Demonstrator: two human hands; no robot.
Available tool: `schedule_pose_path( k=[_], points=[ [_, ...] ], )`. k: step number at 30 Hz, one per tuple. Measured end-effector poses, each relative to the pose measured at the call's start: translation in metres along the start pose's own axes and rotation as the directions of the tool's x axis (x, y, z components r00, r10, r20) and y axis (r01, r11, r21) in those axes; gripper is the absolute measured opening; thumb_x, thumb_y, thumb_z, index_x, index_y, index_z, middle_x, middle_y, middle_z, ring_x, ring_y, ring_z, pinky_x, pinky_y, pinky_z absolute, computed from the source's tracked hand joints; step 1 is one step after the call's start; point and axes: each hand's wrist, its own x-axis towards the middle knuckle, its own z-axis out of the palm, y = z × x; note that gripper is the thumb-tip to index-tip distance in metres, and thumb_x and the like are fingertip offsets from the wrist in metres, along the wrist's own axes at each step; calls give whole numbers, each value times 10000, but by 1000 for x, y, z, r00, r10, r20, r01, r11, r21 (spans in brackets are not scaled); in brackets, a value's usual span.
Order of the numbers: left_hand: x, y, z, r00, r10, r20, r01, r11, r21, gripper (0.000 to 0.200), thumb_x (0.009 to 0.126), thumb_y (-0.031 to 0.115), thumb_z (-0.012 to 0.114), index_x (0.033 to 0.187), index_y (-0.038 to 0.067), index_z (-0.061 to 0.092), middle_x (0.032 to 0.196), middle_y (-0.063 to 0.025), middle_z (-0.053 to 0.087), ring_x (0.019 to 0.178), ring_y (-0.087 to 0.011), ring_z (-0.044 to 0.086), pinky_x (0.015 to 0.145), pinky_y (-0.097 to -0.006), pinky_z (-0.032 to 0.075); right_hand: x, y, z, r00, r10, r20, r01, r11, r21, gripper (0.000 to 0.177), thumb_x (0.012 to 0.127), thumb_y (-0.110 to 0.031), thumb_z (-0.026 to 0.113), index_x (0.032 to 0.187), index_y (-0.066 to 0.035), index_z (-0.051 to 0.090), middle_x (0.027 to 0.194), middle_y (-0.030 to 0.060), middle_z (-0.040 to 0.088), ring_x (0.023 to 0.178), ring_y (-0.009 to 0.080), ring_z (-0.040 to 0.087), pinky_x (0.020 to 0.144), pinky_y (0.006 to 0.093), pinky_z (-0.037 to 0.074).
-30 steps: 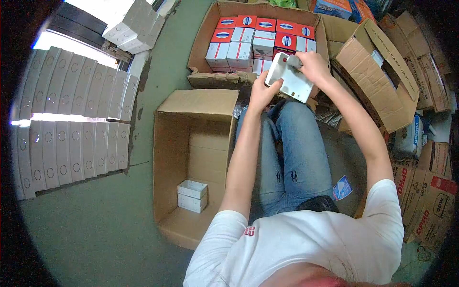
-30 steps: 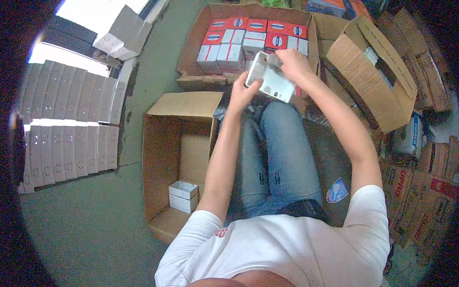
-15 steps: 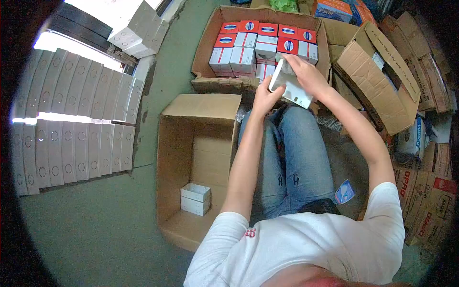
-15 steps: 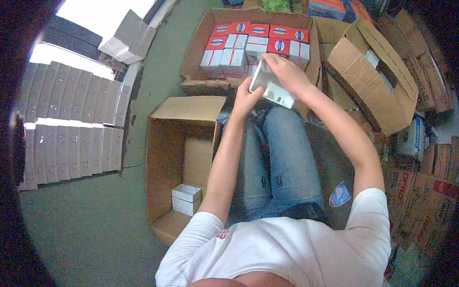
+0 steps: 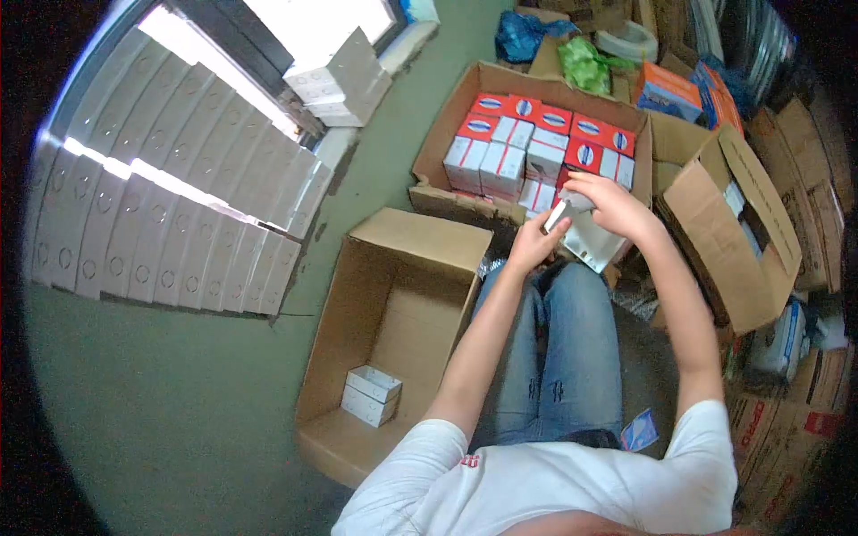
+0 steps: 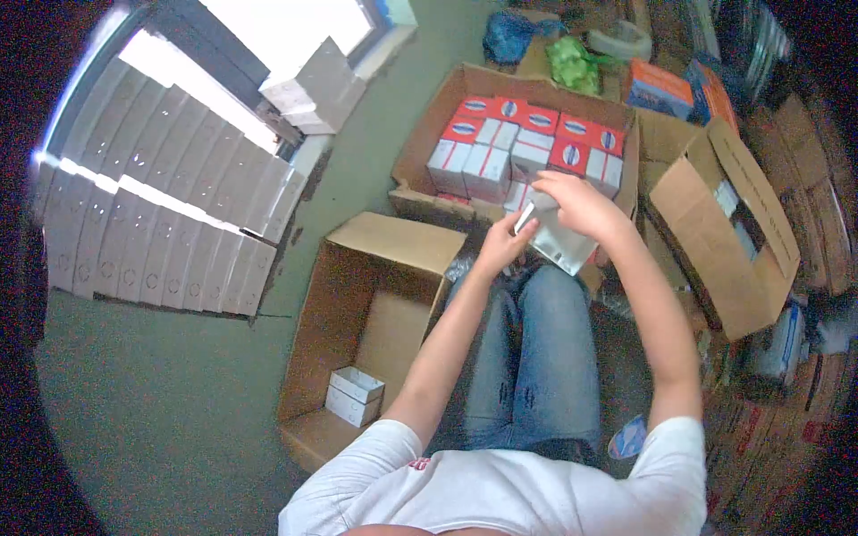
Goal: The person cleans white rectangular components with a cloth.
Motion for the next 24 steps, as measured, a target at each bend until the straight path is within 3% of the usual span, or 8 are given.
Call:
schedule_pose_path(
  k=[4, 6, 8, 10, 13, 15, 18, 24],
  points=[
    [21, -23, -4, 887, 186, -424, -217, 976, -27, 519, 927, 484, 471, 1076, 2, 588, 666, -98, 585, 540, -174, 576, 501, -304, 450, -12, -1, -21, 886, 353, -300, -142, 823, 550, 322, 868, -54, 530, 1185, 3, 531, 1197, 138, 579, 1074, 217, 579, 896, 338, 484],
    [26, -16, -28, 903, -4, -430, -75, 983, -166, 529, 956, 490, 390, 1034, -3, 567, 672, -111, 571, 545, -185, 575, 522, -327, 461, -18, 11, 12, 457, 824, -335, 61, 347, 936, 315, 914, -157, 530, 1202, -29, 516, 1129, 119, 591, 964, 209, 610, 748, 346, 543],
    [7, 47, -58, 844, 87, -530, -118, 993, -25, 512, 954, 473, 409, 994, -15, 558, 705, -136, 581, 607, -197, 586, 561, -350, 468, -15, 44, 62, 162, 976, -144, 184, 113, 976, 331, 920, -205, 527, 1208, -44, 503, 1084, 95, 589, 897, 200, 611, 652, 340, 557],
    [17, 76, -105, 636, 542, -550, -318, 833, 453, 440, 941, 416, 475, 992, -14, 551, 767, -165, 596, 688, -225, 598, 610, -355, 476, -17, 84, 147, 269, 962, 33, 86, -58, 995, 328, 908, -246, 542, 1164, -42, 522, 1091, 90, 587, 902, 207, 599, 679, 358, 539],
    [1, 172, -172, 598, 724, -344, -347, 621, 703, 370, 902, 358, 564, 1078, 32, 557, 932, -195, 613, 832, -283, 614, 723, -373, 481, -3, 64, 191, 402, 904, 147, -59, -134, 989, 342, 894, -296, 556, 1108, -29, 553, 1110, 92, 592, 954, 221, 577, 763, 391, 475],
    [-8, 224, -209, 518, 843, -146, -252, 313, 916, 417, 854, 366, 629, 1121, 52, 567, 1023, -196, 619, 885, -304, 622, 766, -386, 498, -2, 33, 152, 450, 886, 115, -340, 50, 939, 402, 883, -294, 565, 1176, -20, 543, 1110, 105, 605, 1014, 230, 569, 842, 367, 442],
    [0, 263, -271, 395, 895, 208, -238, -119, 964, 479, 777, 376, 700, 1125, 65, 592, 1116, -167, 610, 938, -305, 638, 782, -389, 538, 6, 20, 150, 496, 868, -12, -332, 202, 921, 401, 881, -293, 561, 1143, 12, 561, 1107, 115, 617, 1039, 233, 567, 894, 352, 396],
    [19, 276, -346, 588, 798, 128, -34, -134, 990, 475, 771, 369, 698, 1138, 87, 590, 1137, -143, 607, 915, -318, 645, 752, -379, 550, 8, 7, 164, 480, 869, -120, -423, 349, 836, 346, 854, -254, 579, 1043, 36, 589, 980, 191, 656, 933, 315, 627, 824, 393, 452]
  ],
)
